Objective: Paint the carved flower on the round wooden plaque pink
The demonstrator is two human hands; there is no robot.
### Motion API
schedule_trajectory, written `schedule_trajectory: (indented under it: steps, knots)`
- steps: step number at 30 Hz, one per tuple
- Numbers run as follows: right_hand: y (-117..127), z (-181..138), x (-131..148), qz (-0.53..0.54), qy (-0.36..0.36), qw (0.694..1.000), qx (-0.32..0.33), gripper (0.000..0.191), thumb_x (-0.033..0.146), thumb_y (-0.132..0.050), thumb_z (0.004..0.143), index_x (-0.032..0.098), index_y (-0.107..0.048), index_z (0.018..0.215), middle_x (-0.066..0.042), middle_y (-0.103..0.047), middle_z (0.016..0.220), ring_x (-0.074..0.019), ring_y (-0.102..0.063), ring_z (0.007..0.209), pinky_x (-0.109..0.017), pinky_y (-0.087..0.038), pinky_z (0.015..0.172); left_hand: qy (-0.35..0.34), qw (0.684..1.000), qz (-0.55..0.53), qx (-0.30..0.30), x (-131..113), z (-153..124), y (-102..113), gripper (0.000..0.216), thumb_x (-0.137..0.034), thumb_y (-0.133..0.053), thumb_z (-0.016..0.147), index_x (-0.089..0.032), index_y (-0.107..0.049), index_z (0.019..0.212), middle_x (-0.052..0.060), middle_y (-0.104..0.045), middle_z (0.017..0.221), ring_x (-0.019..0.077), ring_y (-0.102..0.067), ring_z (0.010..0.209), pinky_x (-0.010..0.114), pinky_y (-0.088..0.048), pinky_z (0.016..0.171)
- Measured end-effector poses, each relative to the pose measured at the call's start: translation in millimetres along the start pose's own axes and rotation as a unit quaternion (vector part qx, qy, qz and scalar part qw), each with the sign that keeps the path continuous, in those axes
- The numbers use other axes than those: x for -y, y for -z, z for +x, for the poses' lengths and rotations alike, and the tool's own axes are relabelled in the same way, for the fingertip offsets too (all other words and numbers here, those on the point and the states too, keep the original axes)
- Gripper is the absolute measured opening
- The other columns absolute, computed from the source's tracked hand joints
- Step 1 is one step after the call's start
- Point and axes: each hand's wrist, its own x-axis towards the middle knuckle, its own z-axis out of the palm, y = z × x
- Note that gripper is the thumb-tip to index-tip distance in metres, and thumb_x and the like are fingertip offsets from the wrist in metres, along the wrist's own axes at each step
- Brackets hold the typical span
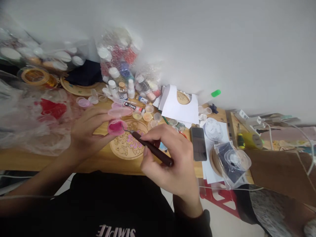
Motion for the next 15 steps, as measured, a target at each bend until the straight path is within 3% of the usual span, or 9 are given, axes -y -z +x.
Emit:
schedule_trajectory:
  steps: [5, 10, 15]
  knots:
    - [-1.1, 4.2, 2.3, -0.007, 0.012, 0.999, 0.042, 0.022, 0.008, -0.066, 0.083, 0.023, -0.073, 0.096, -0.001, -0.074, 0.083, -0.0181, -0.072, 0.078, -0.031, -0.055, 0.065, 0.006, 1.0, 0.009, 0.014, -0.5, -1.2, 2.6, 0.014, -0.029, -0.072, 0.102, -0.03, -0.069, 0.115, 0.002, -0.078, 0.108, 0.0219, -0.074, 0.098, 0.04, -0.064, 0.083]
    - [-1.3, 3.4, 0.2, 0.02, 0.033, 0.999, 0.001, 0.027, 0.005, -0.065, 0.085, 0.025, -0.075, 0.099, 0.001, -0.074, 0.084, -0.016, -0.07, 0.075, -0.03, -0.055, 0.064, 0.011, 1.0, -0.002, -0.004, 1.1, -2.6, 0.5, 0.014, -0.028, -0.074, 0.101, -0.028, -0.07, 0.114, 0.004, -0.078, 0.107, 0.0232, -0.073, 0.097, 0.04, -0.061, 0.083]
    - [-2.0, 5.6, -2.3, 0.025, -0.012, 1.0, 0.0, 0.024, 0.005, -0.065, 0.085, 0.024, -0.076, 0.094, 0.004, -0.074, 0.081, -0.0123, -0.067, 0.069, -0.026, -0.053, 0.061, 0.01, 1.0, -0.011, -0.015, 2.2, -3.8, -1.8, 0.018, -0.029, -0.078, 0.1, -0.025, -0.071, 0.115, 0.004, -0.078, 0.106, 0.0222, -0.073, 0.096, 0.038, -0.059, 0.084]
